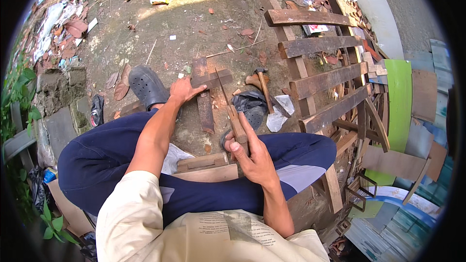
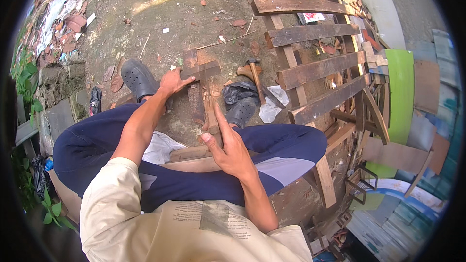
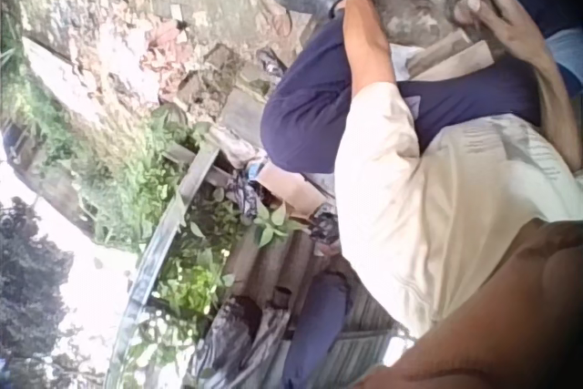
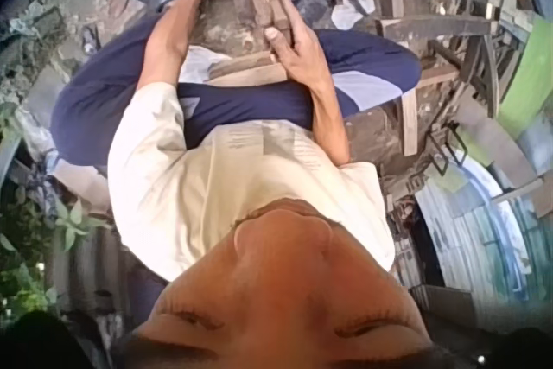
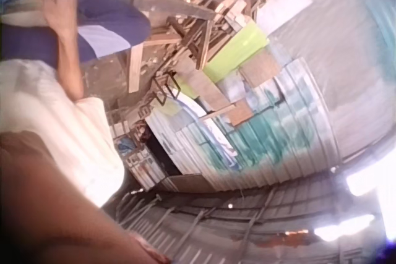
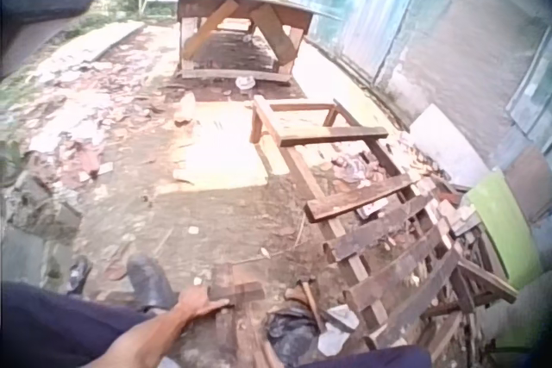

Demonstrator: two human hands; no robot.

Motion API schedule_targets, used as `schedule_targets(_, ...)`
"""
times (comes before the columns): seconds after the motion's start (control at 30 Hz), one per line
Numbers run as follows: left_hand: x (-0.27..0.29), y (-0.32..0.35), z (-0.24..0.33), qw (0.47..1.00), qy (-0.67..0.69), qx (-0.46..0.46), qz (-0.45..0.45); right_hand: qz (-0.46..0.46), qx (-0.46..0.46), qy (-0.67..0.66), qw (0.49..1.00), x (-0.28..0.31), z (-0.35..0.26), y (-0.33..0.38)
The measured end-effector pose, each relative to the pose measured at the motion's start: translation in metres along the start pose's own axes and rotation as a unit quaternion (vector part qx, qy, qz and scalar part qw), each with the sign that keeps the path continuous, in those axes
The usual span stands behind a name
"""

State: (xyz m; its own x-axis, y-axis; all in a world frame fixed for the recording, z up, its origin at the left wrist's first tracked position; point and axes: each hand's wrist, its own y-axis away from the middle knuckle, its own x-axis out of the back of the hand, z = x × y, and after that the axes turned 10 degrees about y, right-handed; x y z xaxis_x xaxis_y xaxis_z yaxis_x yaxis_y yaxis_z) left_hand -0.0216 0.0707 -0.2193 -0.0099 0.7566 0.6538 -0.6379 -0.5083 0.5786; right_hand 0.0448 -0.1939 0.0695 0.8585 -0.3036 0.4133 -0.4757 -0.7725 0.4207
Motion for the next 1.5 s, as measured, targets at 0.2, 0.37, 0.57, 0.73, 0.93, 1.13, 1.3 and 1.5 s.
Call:
schedule_targets(0.2, -0.006, -0.007, 0.003, 1.0, 0.02, -0.008, 0.011, 0.026, -0.003, 0.07, 0.997, -0.019, -0.012, 0.0)
schedule_targets(0.37, 0.008, -0.005, 0.016, 0.995, 0.015, 0.072, -0.067, 0.035, 0.01, 0.091, 0.995, -0.026, -0.028, 0.008)
schedule_targets(0.57, -0.004, 0.001, 0.011, 0.998, 0.019, 0.052, 0.003, 0.063, 0.003, 0.103, 0.993, -0.027, -0.034, 0.007)
schedule_targets(0.73, -0.007, 0.0, 0.012, 0.998, 0.039, 0.047, 0.013, 0.067, -0.06, 0.097, 0.991, -0.019, -0.054, -0.03)
schedule_targets(0.93, 0.0, 0.005, 0.015, 0.999, 0.046, 0.016, 0.024, 0.071, -0.042, 0.107, 0.991, -0.025, -0.033, -0.059)
schedule_targets(1.13, -0.01, 0.008, 0.011, 0.998, 0.017, 0.01, 0.057, 0.044, -0.084, 0.099, 0.991, -0.023, -0.042, -0.039)
schedule_targets(1.3, 0.007, 0.009, 0.027, 0.999, 0.044, 0.009, 0.029, 0.101, -0.011, 0.085, 0.991, -0.028, -0.004, -0.066)
schedule_targets(1.5, 0.005, 0.008, 0.019, 0.999, 0.018, 0.032, 0.032, 0.061, -0.026, 0.083, 0.994, -0.02, -0.038, -0.032)
